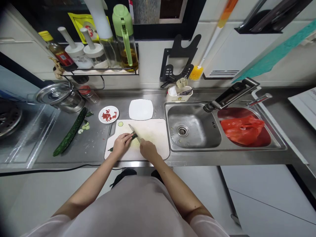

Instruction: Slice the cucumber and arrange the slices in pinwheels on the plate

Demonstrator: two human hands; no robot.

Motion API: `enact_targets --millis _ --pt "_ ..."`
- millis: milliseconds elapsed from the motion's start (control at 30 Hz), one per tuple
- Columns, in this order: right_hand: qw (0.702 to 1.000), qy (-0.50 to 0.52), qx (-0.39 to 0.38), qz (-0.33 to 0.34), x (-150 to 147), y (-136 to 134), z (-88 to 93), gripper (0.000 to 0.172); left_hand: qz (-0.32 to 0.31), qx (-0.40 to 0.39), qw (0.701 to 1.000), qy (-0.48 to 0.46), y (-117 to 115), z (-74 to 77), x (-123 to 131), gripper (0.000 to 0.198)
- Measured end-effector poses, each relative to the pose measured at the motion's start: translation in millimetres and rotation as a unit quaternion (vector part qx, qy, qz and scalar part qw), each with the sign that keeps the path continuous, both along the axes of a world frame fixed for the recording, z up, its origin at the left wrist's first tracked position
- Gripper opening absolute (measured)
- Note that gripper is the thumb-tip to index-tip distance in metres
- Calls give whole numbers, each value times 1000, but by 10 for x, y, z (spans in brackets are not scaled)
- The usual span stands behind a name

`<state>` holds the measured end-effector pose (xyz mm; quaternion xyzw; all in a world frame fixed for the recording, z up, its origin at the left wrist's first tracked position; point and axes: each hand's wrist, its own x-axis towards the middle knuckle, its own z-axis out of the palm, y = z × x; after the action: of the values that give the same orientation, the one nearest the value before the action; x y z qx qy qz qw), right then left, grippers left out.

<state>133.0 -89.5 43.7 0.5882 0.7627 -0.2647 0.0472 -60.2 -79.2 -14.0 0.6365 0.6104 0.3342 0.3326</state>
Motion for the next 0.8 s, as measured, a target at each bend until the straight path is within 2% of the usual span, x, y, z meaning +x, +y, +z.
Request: enact_targets --millis 500,600,700,800 --pt "999 -23 -23 17 -97 8 115 30 -10 13 1000 1 4 -27 -10 26" --pt "999 -32 -35 19 -108 3 156 31 -27 46 997 63 2 -57 -20 27" --pt "998 -44 -49 16 -85 -34 196 34 -54 93 983 151 6 -100 -36 29" --pt "997 -48 -56 18 -38 -94 224 34 -65 126 970 197 12 -131 -48 29"
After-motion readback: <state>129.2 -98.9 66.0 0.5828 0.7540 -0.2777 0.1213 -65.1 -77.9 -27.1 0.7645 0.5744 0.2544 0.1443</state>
